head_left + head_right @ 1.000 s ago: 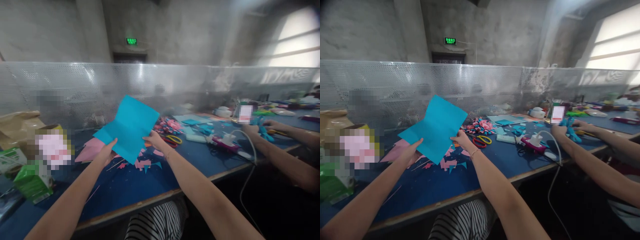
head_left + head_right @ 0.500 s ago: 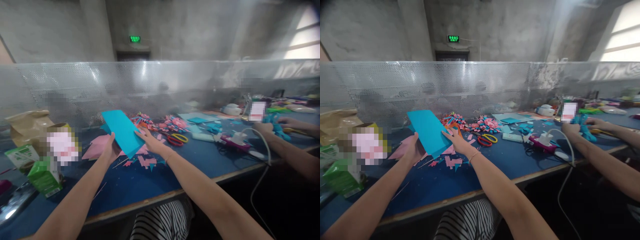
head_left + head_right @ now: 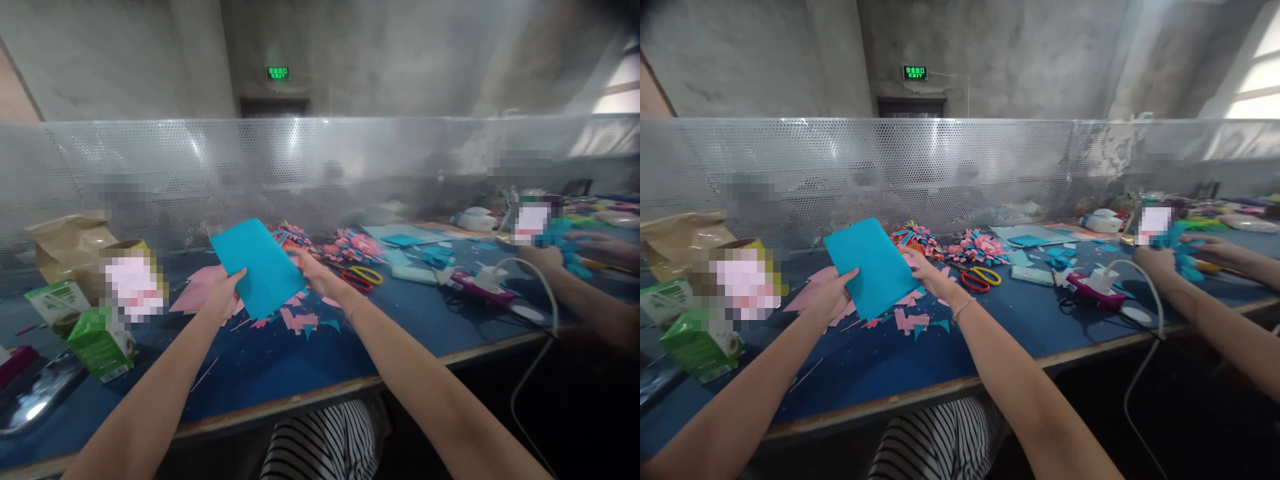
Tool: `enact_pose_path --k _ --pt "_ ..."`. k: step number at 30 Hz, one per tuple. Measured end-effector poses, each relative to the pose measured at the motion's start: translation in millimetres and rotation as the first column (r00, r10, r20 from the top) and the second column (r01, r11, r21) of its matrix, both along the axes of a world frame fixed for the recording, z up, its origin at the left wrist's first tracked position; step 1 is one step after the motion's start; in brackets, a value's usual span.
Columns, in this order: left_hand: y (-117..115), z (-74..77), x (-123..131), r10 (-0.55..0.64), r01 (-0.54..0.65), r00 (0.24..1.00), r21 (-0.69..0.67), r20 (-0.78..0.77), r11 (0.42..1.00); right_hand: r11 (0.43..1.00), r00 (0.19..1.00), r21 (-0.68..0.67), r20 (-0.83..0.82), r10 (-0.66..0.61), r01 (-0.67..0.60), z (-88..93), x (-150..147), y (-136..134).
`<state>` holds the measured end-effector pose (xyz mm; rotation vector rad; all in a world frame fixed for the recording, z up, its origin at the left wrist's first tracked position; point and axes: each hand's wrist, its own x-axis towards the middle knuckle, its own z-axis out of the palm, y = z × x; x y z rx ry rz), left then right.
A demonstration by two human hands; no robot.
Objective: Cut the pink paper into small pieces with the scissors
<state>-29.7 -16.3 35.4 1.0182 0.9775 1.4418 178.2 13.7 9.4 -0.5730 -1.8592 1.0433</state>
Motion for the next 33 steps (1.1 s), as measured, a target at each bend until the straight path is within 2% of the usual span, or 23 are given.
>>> enact_pose_path --k 2,4,6,9,13,19,26,33 --pt "-3.5 1.6 0.7 -0.038 0.039 0.998 0.022 -0.044 0.999 0.989 0.995 -0.143 -0.103 0.007 -0.021 -0.6 -1.5 1.6" --pt "-6.1 2.1 1.1 -0.103 0.109 0.99 0.056 -0.1 0.992 0.969 0.988 -0.246 -0.143 -0.064 0.027 -2.2 -4.1 3.3" --pt "-8.0 2.1 1.3 -0.168 0.184 0.972 0.091 -0.161 0.979 0.945 0.981 -0.319 -0.15 -0.126 0.073 -3.6 -7.3 3.6" --pt "-10.1 2.1 1.7 -0.212 0.247 0.945 0.123 -0.248 0.961 0.925 0.98 -0.377 -0.167 -0.112 0.042 -3.9 -11.7 0.9" --pt "-10.7 1.7 2.5 -0.234 0.285 0.926 0.143 -0.296 0.948 0.927 0.978 -0.374 -0.194 -0.075 -0.004 -3.0 -14.4 -2.7" --pt "-10.7 1.9 4.6 -0.209 0.261 0.932 0.148 -0.296 0.954 0.943 0.969 -0.332 -0.236 -0.073 -0.01 -5.5 -15.1 -0.3" --pt "-17.6 6.5 8.1 -0.201 0.236 0.941 0.099 -0.273 0.967 0.959 0.966 -0.282 -0.242 -0.092 0.021 -9.5 -17.6 3.6" --pt "-11.1 2.2 7.5 -0.173 0.213 0.945 0.122 -0.277 0.969 0.967 0.962 -0.247 -0.245 -0.12 0.058 -11.4 -19.6 5.7"
